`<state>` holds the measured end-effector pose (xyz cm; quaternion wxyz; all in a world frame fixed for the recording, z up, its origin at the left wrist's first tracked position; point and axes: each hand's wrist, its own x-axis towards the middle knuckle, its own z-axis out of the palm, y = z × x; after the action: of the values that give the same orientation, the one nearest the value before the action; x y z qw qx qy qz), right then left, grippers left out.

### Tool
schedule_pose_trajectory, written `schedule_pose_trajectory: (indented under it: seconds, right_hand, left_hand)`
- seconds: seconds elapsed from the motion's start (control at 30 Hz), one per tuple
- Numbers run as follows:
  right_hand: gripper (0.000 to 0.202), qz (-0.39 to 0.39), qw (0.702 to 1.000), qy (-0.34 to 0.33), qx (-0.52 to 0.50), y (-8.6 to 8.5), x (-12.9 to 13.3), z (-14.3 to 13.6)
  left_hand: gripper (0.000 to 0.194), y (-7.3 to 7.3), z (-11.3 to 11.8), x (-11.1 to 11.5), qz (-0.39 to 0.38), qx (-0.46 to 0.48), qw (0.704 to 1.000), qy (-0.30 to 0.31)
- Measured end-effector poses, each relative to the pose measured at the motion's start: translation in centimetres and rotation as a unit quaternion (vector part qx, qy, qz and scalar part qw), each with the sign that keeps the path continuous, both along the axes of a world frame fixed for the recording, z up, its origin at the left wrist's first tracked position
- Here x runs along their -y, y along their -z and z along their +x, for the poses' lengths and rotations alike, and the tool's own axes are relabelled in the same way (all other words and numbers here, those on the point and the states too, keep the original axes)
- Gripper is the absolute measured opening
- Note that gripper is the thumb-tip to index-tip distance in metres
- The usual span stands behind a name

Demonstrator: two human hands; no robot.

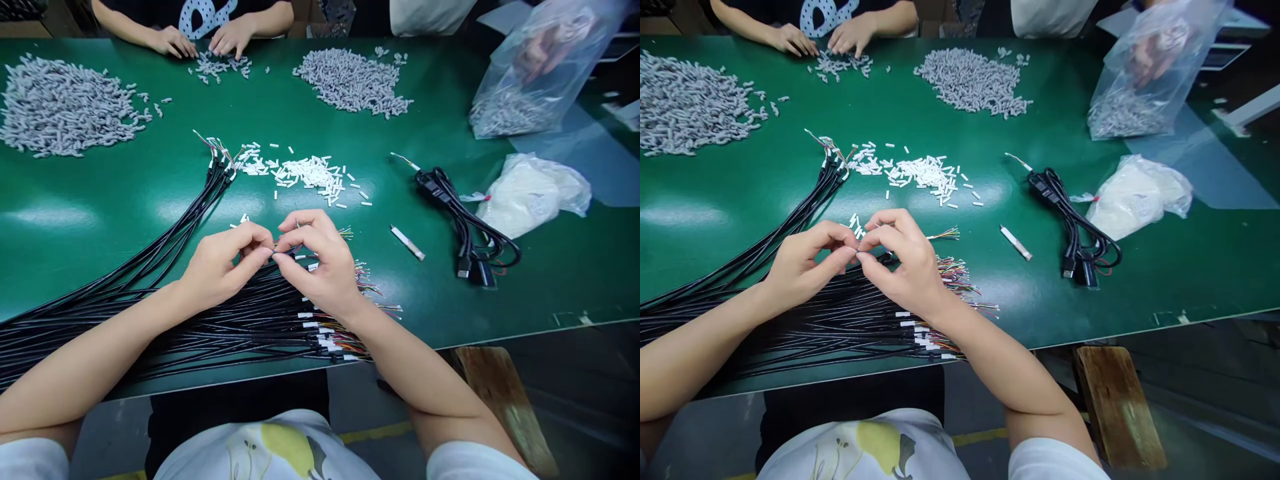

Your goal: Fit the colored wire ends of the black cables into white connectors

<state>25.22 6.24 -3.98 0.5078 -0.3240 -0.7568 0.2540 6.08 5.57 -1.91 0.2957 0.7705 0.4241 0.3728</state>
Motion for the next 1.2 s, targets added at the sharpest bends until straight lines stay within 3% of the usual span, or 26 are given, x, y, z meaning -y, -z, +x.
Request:
schedule_pose_trajectory:
  seconds: [0.07, 0.17, 0.33, 0.43, 0.77, 1.0, 1.2]
  right_hand:
    - [0.009, 0.006, 1.000, 0.018, -0.003, 0.0, 0.0, -0.1]
    - [0.009, -0.004, 0.999, 0.043, -0.003, 0.0, 0.1, 0.0]
    - [0.009, -0.004, 0.999, 0.045, -0.007, 0.2, 0.3, -0.2]
    - [0.010, 0.027, 0.998, 0.054, 0.000, 0.3, 0.4, -0.3]
    - [0.012, 0.043, 0.997, 0.058, 0.006, 0.3, 0.4, -0.3]
    - [0.012, 0.045, 0.997, 0.062, 0.007, 0.5, 0.3, -0.4]
    - [0.013, 0.077, 0.994, 0.067, 0.031, 0.4, 0.7, -0.6]
  left_hand:
    - [0.008, -0.3, 0.0, -0.1, -0.109, 0.061, 0.991, 0.036]
    - [0.013, -0.2, -0.1, -0.5, -0.252, 0.186, 0.945, 0.097]
    - [0.027, 0.7, 0.1, -0.7, -0.342, 0.312, 0.877, 0.129]
    - [0.024, 1.0, 0.2, -0.6, -0.358, 0.333, 0.862, 0.137]
    - [0.023, 1.1, 0.4, -0.5, -0.335, 0.307, 0.882, 0.124]
    - [0.023, 0.8, 0.5, -0.3, -0.300, 0.258, 0.913, 0.104]
    - [0.027, 0.6, 0.4, 0.0, -0.283, 0.254, 0.917, 0.119]
